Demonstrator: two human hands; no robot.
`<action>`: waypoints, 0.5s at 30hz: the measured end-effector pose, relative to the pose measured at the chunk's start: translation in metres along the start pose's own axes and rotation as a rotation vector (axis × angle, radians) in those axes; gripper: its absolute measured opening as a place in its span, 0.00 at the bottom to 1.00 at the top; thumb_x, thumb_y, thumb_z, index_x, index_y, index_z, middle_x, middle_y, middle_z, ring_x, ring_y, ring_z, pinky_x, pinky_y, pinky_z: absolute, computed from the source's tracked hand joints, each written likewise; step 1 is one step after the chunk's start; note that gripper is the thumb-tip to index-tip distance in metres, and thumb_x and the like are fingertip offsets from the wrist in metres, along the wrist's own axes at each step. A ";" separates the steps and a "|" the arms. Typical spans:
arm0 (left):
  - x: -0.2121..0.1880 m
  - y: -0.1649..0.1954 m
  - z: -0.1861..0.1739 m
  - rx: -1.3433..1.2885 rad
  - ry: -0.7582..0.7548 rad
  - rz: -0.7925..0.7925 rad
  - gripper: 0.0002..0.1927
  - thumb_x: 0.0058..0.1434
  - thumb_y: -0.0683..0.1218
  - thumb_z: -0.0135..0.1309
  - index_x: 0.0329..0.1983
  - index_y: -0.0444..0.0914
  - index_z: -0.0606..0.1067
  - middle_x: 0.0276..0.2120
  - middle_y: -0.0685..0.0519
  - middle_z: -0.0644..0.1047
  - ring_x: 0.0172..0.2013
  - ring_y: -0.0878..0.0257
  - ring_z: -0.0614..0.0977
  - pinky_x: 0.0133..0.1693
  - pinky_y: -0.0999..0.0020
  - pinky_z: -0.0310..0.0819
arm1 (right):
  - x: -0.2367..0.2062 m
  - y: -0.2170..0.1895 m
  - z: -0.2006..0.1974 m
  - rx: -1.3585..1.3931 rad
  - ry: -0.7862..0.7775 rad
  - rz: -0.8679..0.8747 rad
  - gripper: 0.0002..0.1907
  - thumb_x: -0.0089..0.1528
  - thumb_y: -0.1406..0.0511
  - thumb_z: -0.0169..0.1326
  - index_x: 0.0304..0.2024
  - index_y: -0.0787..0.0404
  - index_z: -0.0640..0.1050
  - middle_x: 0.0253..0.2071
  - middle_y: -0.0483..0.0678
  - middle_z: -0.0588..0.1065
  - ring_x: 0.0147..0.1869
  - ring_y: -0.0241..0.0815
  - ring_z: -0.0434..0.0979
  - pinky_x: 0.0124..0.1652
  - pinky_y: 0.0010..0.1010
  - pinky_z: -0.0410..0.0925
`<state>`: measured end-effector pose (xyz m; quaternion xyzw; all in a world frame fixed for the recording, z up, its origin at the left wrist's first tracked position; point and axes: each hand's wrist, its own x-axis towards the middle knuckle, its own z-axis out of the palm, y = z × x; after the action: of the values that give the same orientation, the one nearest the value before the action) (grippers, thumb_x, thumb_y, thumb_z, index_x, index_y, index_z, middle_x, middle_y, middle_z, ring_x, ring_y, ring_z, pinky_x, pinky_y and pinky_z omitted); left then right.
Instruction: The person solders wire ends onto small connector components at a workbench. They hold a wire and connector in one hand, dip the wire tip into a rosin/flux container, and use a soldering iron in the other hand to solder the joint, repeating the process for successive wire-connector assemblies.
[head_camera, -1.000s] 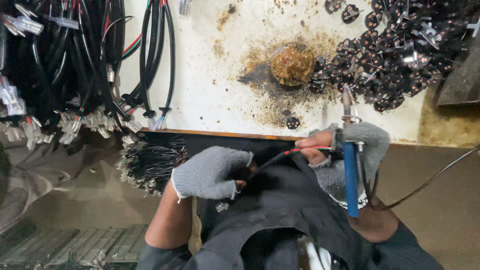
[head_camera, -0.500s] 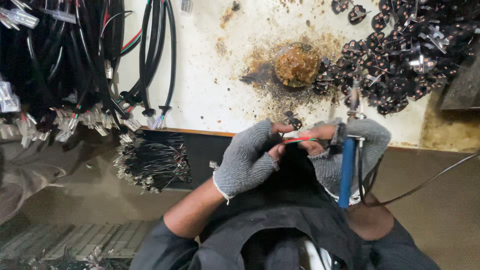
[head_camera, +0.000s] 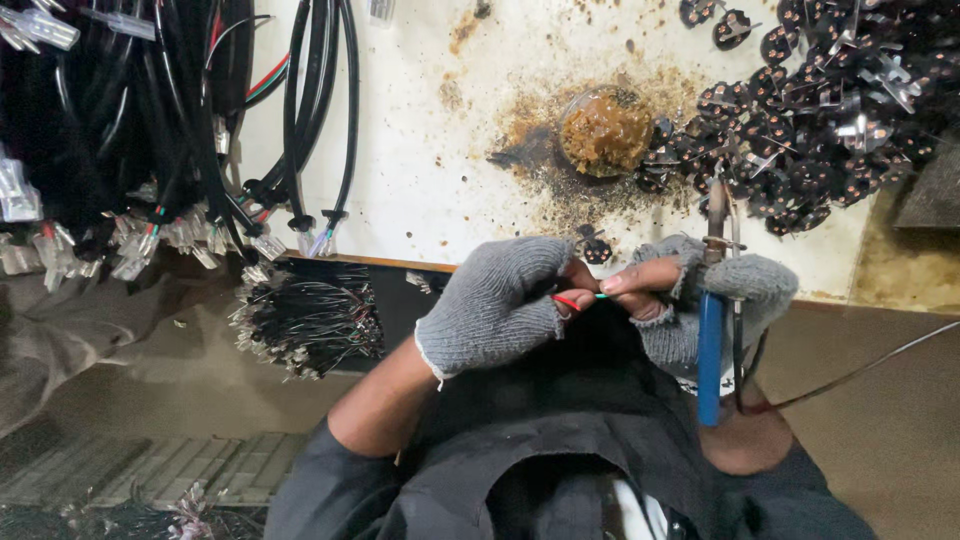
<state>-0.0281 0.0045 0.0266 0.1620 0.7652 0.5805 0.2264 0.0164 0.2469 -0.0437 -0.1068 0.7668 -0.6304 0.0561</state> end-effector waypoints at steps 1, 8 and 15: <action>0.002 -0.002 0.001 0.006 -0.001 -0.011 0.07 0.63 0.47 0.62 0.42 0.41 0.80 0.31 0.51 0.81 0.31 0.59 0.83 0.35 0.66 0.76 | 0.004 0.000 0.001 0.215 -0.044 0.096 0.04 0.65 0.70 0.59 0.42 0.60 0.82 0.26 0.37 0.74 0.30 0.28 0.71 0.33 0.21 0.65; 0.007 -0.009 0.009 0.005 0.092 -0.078 0.06 0.63 0.45 0.62 0.38 0.39 0.78 0.29 0.51 0.77 0.29 0.58 0.81 0.35 0.66 0.74 | 0.014 -0.030 -0.002 -0.080 0.045 0.081 0.03 0.65 0.70 0.61 0.41 0.61 0.82 0.28 0.44 0.74 0.32 0.33 0.73 0.33 0.23 0.65; 0.008 -0.011 0.013 -0.021 0.148 0.045 0.04 0.64 0.43 0.59 0.39 0.39 0.76 0.31 0.52 0.77 0.32 0.59 0.82 0.38 0.67 0.75 | 0.019 -0.032 0.008 -0.059 0.169 -0.100 0.29 0.67 0.69 0.67 0.53 0.56 0.57 0.40 0.51 0.80 0.41 0.39 0.82 0.45 0.25 0.74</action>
<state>-0.0278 0.0165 0.0120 0.1335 0.7698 0.6039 0.1579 0.0027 0.2294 -0.0134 -0.0931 0.7809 -0.6162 -0.0436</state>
